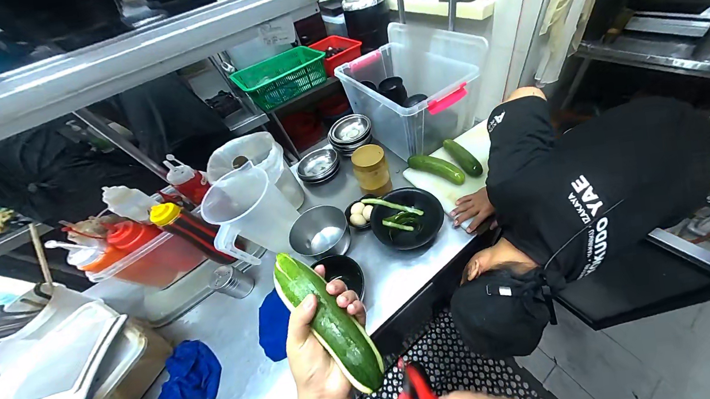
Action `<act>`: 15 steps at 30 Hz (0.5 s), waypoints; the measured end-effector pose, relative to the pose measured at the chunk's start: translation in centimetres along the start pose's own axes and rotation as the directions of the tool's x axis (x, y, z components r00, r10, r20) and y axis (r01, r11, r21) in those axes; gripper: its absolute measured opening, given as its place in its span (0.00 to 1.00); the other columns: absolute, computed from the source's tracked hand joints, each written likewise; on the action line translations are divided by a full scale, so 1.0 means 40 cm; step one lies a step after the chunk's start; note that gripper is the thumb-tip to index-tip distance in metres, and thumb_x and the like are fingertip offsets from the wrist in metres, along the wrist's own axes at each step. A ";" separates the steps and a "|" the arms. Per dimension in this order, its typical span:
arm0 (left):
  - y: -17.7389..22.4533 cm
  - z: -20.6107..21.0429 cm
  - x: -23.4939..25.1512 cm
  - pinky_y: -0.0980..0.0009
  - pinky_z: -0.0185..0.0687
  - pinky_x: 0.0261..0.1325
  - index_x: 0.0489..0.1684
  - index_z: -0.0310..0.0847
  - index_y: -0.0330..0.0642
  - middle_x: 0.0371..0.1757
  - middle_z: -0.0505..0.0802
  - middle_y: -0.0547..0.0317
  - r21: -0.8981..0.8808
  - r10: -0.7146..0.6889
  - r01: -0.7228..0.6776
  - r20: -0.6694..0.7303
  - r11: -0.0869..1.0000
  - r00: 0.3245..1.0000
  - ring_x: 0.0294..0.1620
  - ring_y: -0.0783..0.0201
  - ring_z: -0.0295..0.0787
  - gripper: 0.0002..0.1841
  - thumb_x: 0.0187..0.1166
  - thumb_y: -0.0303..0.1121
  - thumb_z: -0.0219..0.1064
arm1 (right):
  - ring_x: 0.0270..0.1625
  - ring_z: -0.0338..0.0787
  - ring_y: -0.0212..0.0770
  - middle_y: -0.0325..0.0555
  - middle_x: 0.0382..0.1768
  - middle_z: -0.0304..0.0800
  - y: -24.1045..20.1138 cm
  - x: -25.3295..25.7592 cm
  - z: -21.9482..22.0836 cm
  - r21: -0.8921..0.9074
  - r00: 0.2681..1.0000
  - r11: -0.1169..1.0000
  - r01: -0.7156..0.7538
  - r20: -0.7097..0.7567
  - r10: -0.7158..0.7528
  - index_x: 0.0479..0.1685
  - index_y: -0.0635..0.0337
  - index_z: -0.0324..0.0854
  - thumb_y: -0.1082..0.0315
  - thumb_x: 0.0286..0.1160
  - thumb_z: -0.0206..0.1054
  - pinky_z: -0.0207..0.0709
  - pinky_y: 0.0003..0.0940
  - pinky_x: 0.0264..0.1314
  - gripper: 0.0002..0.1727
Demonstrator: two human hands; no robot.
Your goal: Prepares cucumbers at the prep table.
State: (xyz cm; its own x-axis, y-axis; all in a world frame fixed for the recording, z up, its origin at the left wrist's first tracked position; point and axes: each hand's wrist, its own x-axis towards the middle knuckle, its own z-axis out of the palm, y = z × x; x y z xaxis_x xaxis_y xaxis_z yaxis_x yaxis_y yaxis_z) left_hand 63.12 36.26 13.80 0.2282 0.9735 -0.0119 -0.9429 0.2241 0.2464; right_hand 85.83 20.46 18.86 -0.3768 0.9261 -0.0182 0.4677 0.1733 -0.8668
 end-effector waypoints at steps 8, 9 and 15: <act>-0.141 -0.012 -0.051 0.60 0.88 0.47 0.76 0.75 0.47 0.49 0.89 0.46 0.020 -0.176 0.175 0.144 0.984 0.974 0.44 0.53 0.91 0.35 0.66 0.45 0.78 | 0.28 0.80 0.30 0.40 0.29 0.83 0.057 0.138 0.084 0.283 0.935 0.951 0.124 -0.355 -0.016 0.56 0.64 0.80 0.59 0.75 0.76 0.78 0.26 0.30 0.21; -0.145 -0.014 -0.054 0.60 0.88 0.46 0.75 0.76 0.48 0.48 0.90 0.47 0.036 -0.190 0.187 0.139 0.982 0.972 0.43 0.53 0.91 0.35 0.67 0.49 0.78 | 0.28 0.81 0.29 0.40 0.30 0.84 0.063 0.141 0.085 0.328 0.936 0.937 0.118 -0.351 0.005 0.55 0.64 0.80 0.64 0.77 0.72 0.78 0.25 0.30 0.15; -0.133 -0.052 -0.064 0.62 0.90 0.49 0.76 0.77 0.45 0.48 0.92 0.45 0.131 -0.125 0.120 0.025 0.984 0.992 0.43 0.55 0.92 0.35 0.71 0.54 0.76 | 0.20 0.78 0.28 0.36 0.26 0.81 0.091 0.148 0.080 0.567 0.949 0.820 -0.081 -0.209 0.238 0.46 0.57 0.82 0.71 0.76 0.68 0.73 0.25 0.19 0.05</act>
State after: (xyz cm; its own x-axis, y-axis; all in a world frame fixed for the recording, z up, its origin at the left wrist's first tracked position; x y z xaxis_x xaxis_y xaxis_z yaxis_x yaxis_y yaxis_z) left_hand 67.05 32.69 10.51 0.3499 0.9366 -0.0181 -0.8687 0.3317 0.3679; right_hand 82.73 25.51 14.00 -0.0794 0.9897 -0.1194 -0.0391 -0.1228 -0.9917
